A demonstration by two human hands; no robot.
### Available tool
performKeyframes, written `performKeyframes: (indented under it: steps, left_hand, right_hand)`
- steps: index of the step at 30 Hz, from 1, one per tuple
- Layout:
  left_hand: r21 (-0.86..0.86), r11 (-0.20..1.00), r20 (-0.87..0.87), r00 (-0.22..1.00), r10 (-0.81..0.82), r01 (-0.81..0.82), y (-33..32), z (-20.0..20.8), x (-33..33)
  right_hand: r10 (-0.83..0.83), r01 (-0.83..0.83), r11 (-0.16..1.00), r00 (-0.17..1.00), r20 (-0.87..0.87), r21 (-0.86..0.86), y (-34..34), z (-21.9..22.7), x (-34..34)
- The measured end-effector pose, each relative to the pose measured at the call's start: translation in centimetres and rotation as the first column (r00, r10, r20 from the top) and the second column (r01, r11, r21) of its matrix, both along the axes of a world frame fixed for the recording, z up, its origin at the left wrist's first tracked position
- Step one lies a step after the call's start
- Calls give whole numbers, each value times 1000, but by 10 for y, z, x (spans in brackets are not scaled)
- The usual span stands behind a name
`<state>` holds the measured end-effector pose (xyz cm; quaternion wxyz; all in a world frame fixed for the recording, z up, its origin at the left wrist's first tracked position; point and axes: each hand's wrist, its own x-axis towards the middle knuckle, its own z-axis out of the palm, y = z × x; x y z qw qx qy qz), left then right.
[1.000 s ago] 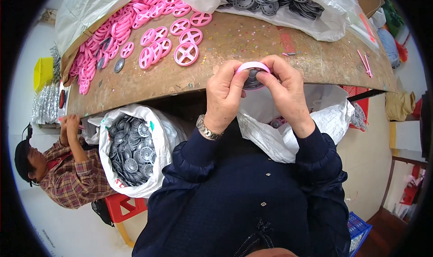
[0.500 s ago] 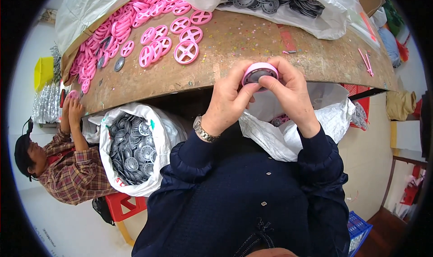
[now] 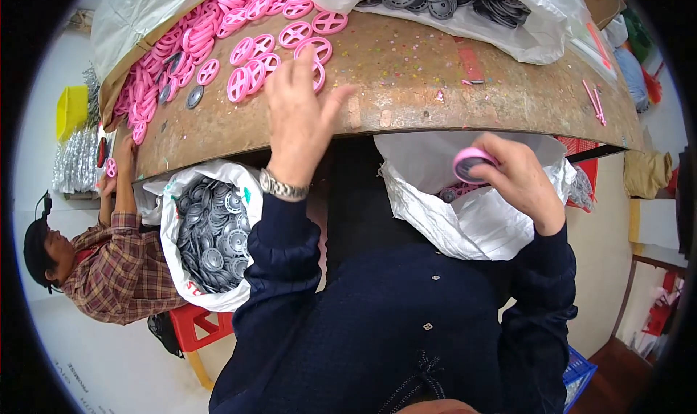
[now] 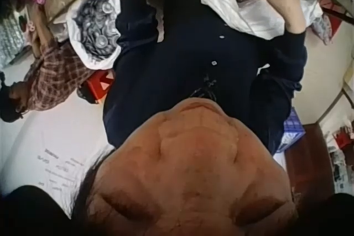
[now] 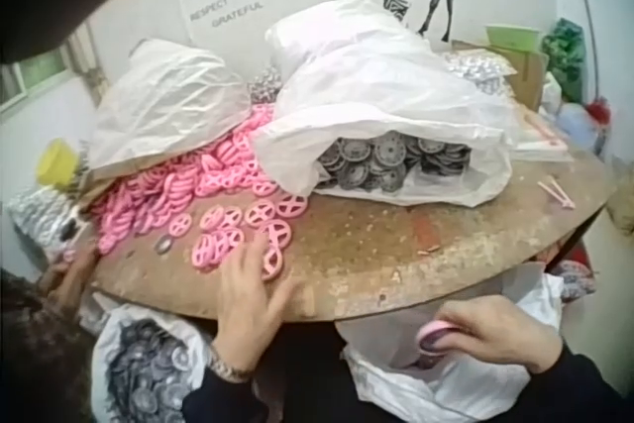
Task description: Assembling plastic toy components by pressing grey rings onto pink wheel frames.
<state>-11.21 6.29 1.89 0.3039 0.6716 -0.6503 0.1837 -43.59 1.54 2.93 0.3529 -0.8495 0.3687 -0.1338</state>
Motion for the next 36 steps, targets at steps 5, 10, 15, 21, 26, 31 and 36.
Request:
performKeyframes:
  steps: [5, 10, 15, 21, 26, 31, 36]
  left_hand:
    - [35, 988, 47, 988, 149, -150, -15, -18, 25]
    - [98, 973, 45, 978, 206, -209, -23, -29, 26]
    - [-16, 999, -227, 973, -33, 30, -25, -25, 9]
    - [-126, 910, -769, 540, -342, 396, -21, -24, -29]
    - [-233, 855, -907, 214, -363, 464, -25, -34, -34]
    - [-243, 840, -921, 156, -356, 485, -23, -38, -29]
    - [-269, 833, -921, 125, -370, 483, -22, -41, -24]
  right_hand:
    - [-1, -54, 988, 934, -358, -144, 0, -19, -27]
    - [43, -70, 982, 987, -155, -178, 0, -11, -16]
    - [37, -26, 983, 997, 61, -180, -12, 6, 13]
    - [-63, 149, 936, 962, 266, -319, -66, 11, 55]
    - [-206, 361, 815, 911, 356, -453, -144, 1, 81]
    - [-400, 459, 549, 878, 262, -698, -203, -6, 105]
    - [-468, 400, 543, 874, 129, -739, -220, -3, 121]
